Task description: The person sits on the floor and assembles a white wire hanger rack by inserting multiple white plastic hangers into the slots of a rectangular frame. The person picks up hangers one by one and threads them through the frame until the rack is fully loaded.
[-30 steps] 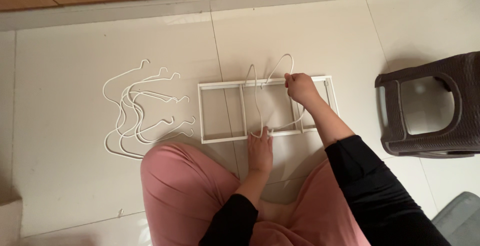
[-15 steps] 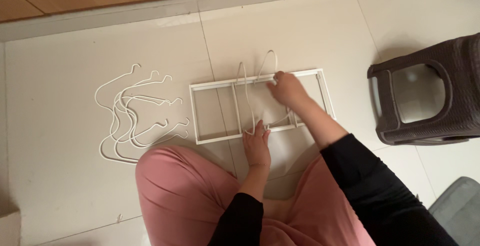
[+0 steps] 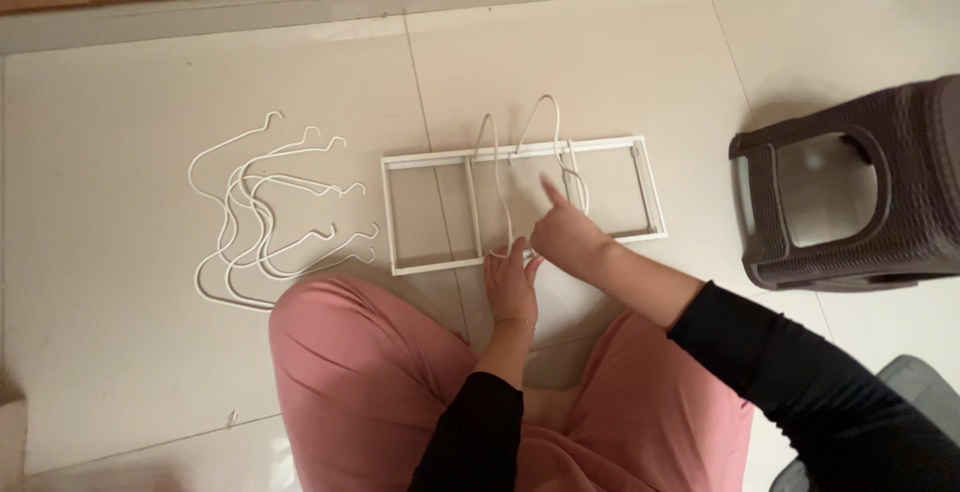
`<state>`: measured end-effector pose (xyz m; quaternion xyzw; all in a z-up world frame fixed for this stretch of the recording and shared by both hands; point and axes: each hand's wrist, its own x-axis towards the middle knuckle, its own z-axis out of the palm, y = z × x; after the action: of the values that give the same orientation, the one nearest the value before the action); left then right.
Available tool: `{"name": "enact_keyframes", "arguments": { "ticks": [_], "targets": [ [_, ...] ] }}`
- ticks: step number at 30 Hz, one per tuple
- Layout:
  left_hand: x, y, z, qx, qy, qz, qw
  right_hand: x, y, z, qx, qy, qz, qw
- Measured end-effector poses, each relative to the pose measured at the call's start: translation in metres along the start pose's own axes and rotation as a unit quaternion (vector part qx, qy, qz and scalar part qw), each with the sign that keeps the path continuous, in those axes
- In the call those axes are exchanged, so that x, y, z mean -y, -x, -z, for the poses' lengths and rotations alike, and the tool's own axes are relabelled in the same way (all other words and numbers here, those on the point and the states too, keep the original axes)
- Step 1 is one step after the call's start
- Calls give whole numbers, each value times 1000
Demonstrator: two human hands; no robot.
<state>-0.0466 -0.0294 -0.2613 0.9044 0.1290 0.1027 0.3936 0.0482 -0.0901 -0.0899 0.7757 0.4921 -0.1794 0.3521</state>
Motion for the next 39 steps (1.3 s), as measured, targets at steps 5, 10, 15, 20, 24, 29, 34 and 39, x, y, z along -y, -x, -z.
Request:
{"name": "enact_keyframes", "arguments": {
  "ticks": [5,10,15,20,24,29,34,39],
  "targets": [
    [6,4,4,-28,-7,-57,998,5,-15,-41,-53,-146,-27,988],
    [15,4,4,51,-7,-58,997,13,-31,-64,-23,-158,-111,981],
    [30,7,-2,54,-33,-93,994,2,-33,-79,2,-172,-155,973],
    [38,12,-14,63,0,-94,994,-6,-15,-97,48,-156,-167,972],
    [46,14,-15,58,23,-112,992,17,-30,-89,9,-203,-158,966],
    [48,12,-12,57,11,-130,990,33,-37,-74,-12,-247,-177,953],
    [45,13,-13,51,34,-132,989,32,-37,-84,-35,-247,-166,954],
    [47,13,-9,63,33,-136,988,36,-44,-100,-59,-199,-109,972]
  ]
}}
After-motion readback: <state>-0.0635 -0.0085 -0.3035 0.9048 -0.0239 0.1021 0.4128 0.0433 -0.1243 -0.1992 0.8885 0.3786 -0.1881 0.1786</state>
